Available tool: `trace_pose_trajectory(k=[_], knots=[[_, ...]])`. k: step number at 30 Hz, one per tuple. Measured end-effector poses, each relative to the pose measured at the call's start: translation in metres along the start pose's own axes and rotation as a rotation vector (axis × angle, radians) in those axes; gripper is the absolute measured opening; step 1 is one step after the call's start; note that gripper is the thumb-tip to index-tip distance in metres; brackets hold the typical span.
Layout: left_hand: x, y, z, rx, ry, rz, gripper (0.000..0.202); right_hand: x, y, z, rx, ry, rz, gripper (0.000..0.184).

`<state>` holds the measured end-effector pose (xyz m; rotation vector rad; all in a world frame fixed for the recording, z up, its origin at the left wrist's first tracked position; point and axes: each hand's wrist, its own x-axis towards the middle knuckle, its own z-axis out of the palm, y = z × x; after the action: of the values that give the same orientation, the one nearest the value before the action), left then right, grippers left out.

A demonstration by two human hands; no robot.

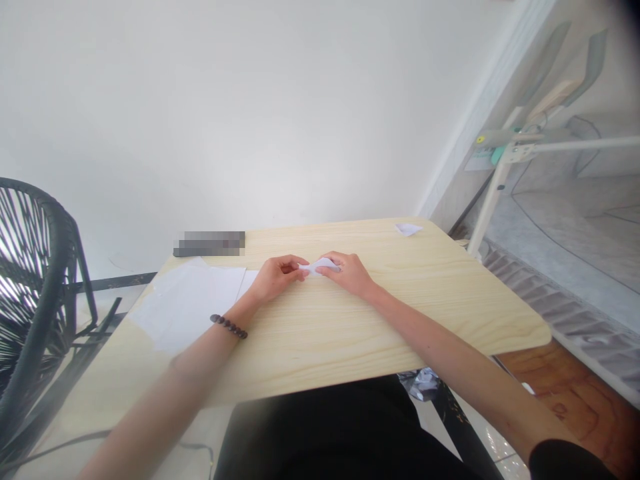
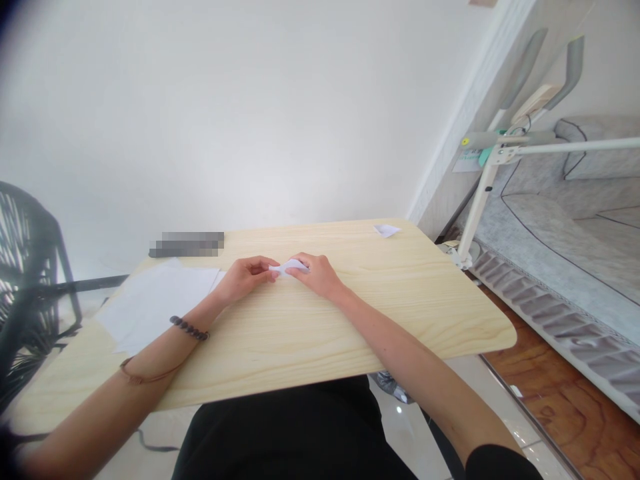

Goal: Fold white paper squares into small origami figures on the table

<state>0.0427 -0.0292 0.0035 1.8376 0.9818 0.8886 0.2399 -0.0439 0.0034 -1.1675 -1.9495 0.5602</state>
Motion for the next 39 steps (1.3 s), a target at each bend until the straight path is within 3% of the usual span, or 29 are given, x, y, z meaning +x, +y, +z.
trace_pose_trajectory(k=[11,22,29,39], knots=[[-0.0006,-0.0004,0.0015,0.018,-0.001,-0.041,0.028,-0.0009,-0.0007,0.0006,0.041,-0.021,-0.019,0.018],[-0.0007,0.0049,0.0026,0.345,0.198,0.195,0.021,0.0007,0.0041,0.0018,0.006,0.043,0.036,0.023],[-0.0004,0.0018,0.0020,0.423,0.164,0.270,0.022,-0.0001,0.0016,0.0018,-0.007,0.038,0.033,0.024],[-0.0009,0.0038,0.0024,0.370,0.078,0.149,0.025,-0.0019,-0.0014,0.0011,0.004,0.002,-0.028,0.019]])
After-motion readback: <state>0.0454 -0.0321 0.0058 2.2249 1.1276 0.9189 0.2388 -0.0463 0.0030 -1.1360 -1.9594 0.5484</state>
